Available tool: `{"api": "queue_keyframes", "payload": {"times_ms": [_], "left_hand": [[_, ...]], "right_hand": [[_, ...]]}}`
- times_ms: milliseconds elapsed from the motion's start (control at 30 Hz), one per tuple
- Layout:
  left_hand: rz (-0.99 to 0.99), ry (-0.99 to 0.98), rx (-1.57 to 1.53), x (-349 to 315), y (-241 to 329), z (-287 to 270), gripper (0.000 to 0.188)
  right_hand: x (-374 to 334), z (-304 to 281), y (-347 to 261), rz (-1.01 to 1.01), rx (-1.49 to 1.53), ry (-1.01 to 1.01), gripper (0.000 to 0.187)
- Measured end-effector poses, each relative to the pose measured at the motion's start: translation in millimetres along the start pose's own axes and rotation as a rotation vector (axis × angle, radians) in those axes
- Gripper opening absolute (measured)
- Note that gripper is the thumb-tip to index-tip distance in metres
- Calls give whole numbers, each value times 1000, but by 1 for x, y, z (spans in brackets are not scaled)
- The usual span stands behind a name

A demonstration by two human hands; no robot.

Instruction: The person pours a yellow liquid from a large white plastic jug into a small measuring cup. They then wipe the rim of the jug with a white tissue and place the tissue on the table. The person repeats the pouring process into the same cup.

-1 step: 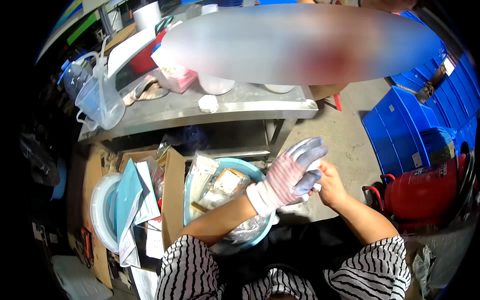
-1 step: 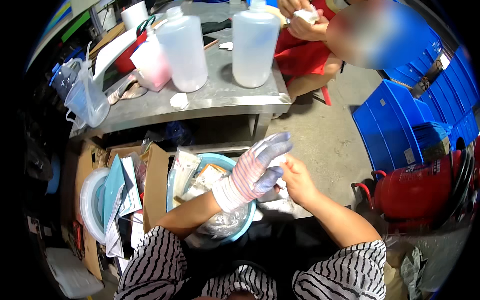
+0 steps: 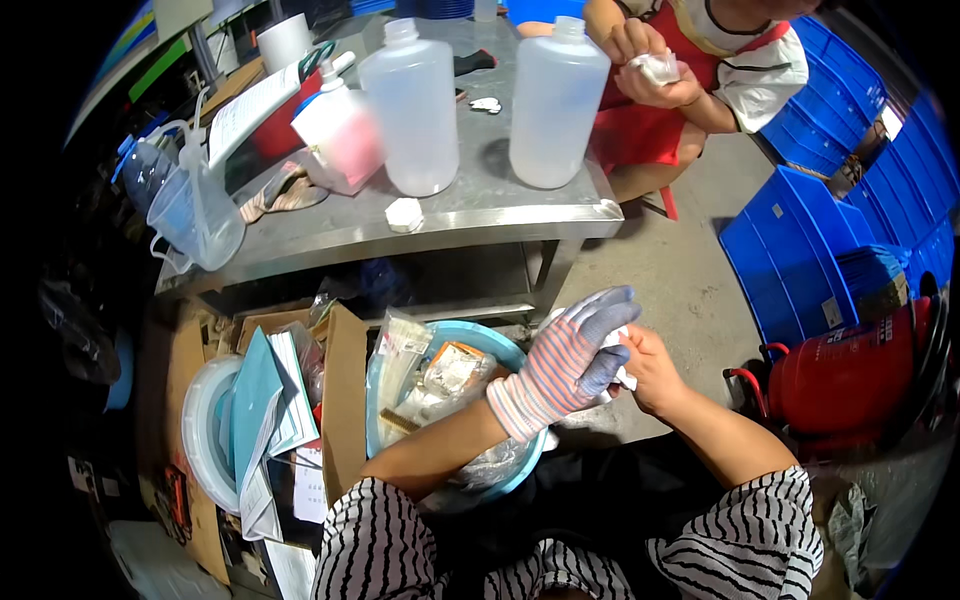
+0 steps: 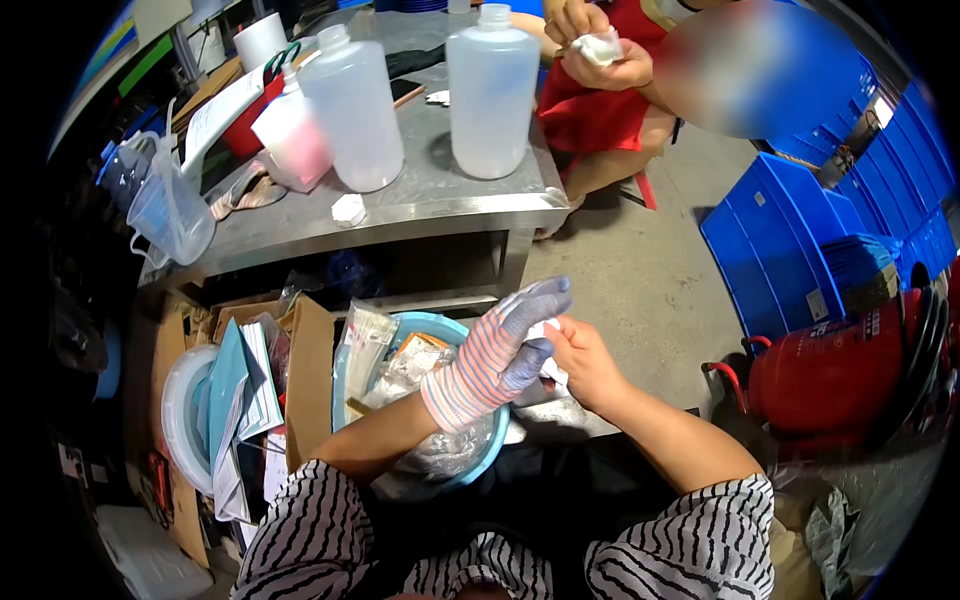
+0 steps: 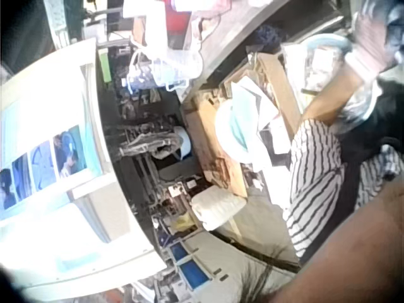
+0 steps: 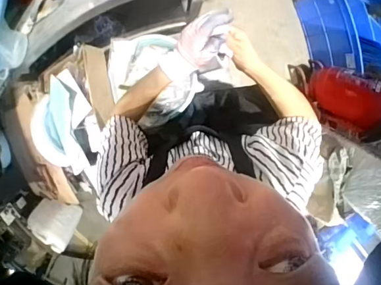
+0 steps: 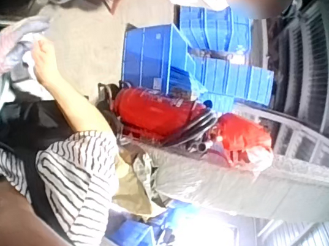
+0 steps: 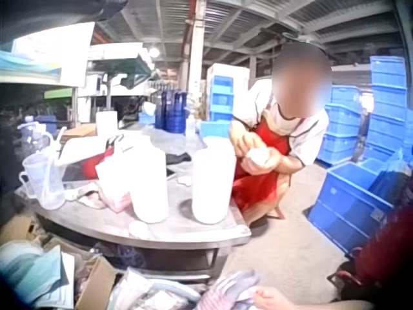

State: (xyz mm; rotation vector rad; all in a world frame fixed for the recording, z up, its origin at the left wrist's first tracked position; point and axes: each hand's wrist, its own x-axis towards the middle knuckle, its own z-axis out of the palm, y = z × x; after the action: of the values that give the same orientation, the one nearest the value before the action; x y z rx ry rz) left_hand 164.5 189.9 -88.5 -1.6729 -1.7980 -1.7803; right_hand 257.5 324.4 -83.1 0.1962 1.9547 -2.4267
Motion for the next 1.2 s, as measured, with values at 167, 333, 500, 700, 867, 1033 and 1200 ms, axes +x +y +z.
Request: {"api": "queue_keyframes", "payload": {"times_ms": [167, 333, 500, 700, 867, 1033, 1200], "left_hand": [[-209, 99, -304, -18, 4, 21, 34], [-433, 337, -562, -36, 6, 1, 19], [-500, 397, -285, -65, -28, -20, 11], [-683, 405, -576, -98, -62, -12, 17], [-739, 450, -514, -78, -63, 14, 15], [-745, 401, -523, -66, -58, 24, 13], [-755, 417, -530, -76, -57, 21, 13]], "right_hand": [[-13, 4, 7, -23, -1, -33, 26], [-9, -3, -3, 163, -172, -209, 58], [-21, -45, 28, 78, -1125, -30, 51], [-25, -55, 78, 217, -1230, -21, 60], [-10, -42, 82, 373, -1145, 48, 61], [4, -48, 105, 389, -982, 191, 60], [4, -39, 111, 403, -389, 267, 44]]}}
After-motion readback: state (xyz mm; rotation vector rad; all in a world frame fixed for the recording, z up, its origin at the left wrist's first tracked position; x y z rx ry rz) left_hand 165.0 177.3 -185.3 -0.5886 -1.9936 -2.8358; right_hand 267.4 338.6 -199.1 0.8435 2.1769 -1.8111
